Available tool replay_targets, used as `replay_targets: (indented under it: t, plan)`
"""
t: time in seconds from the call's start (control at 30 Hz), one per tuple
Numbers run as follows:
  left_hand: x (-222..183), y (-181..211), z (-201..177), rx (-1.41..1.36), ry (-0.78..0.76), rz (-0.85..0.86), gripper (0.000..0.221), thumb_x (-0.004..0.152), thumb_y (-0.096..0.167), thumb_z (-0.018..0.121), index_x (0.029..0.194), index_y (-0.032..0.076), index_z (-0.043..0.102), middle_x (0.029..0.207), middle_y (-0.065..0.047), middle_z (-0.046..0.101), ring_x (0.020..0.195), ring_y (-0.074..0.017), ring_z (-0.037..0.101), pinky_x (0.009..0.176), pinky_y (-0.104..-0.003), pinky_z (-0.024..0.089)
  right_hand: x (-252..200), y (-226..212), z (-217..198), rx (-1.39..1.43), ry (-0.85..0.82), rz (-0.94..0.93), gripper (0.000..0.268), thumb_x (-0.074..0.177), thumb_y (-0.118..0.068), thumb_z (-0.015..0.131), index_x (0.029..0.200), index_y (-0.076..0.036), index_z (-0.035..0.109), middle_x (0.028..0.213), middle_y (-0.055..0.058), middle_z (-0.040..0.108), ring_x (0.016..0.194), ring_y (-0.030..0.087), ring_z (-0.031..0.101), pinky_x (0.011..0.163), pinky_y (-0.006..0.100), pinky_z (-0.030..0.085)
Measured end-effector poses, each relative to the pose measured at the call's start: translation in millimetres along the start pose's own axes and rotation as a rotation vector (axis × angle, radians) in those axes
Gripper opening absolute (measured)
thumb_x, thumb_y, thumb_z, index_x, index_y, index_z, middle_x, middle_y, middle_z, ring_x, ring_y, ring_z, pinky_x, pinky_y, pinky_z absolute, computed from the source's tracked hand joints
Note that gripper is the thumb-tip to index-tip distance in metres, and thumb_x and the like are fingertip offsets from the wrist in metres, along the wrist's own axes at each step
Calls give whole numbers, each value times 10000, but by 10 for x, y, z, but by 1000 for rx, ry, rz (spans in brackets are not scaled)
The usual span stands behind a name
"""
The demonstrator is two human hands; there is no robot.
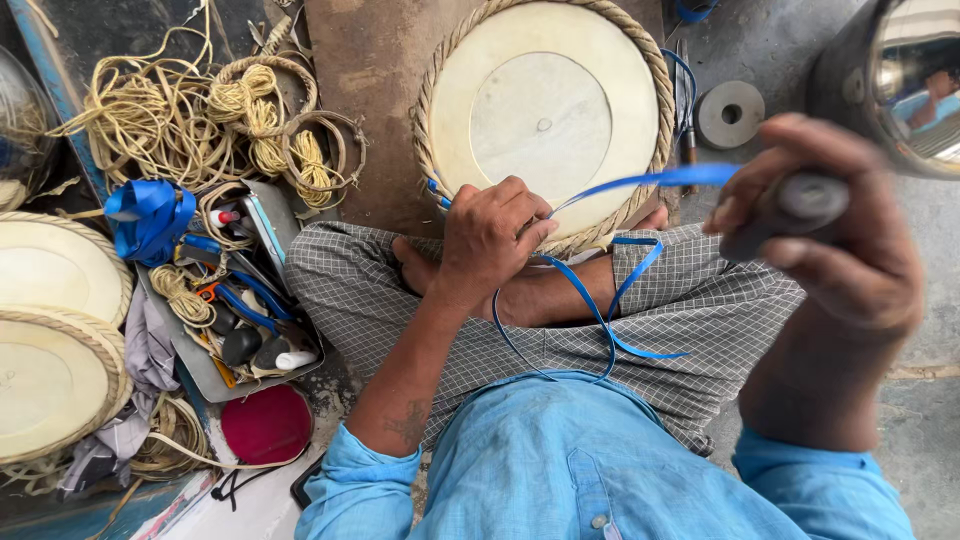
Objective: The person wraps a blue plastic ribbon around the rim of a drum, using a wooden-handled tool to feed the ribbon through the lacing and tightening it by hand.
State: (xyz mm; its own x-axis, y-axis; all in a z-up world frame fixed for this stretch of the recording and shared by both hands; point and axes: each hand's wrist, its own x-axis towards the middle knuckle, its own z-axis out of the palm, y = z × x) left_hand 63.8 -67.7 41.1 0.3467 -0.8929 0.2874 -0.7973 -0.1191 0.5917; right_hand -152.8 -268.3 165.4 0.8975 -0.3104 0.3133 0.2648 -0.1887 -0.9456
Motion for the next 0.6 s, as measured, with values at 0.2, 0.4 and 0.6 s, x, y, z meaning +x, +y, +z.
replay_targets:
  t: [0.2, 0.4, 0.6]
  plan:
    - [35, -6, 12, -13, 130, 18, 166, 878, 233, 816, 846, 126, 693, 848, 6, 623, 651, -200, 638, 590, -360, 502, 286, 346, 54, 290, 356, -264, 393, 1038, -385, 596, 1244, -61, 511, 928, 41, 594, 716, 117, 637, 593, 315, 531]
    - [40, 35, -21, 6, 141, 23, 162, 888, 238, 801, 884, 118, 692, 867, -2, 617, 648, -203, 645, 575, -347, 510, 425, 737, -26, 355, 428, -273, 414, 1051, -458, 539, 1111, -49, 526, 919, 34, 551, 697, 100, 587, 572, 314, 497]
    - [34, 35, -37, -7, 144, 23, 159, 922, 241, 782, 909, 122, 677, 872, 2, 596, 667, -185, 645, 598, -346, 516, 638, 740, -24, 331, 279, -213, 529, 1025, -564, 502, 1027, -35, 534, 885, 23, 520, 639, 90, 541, 542, 316, 473]
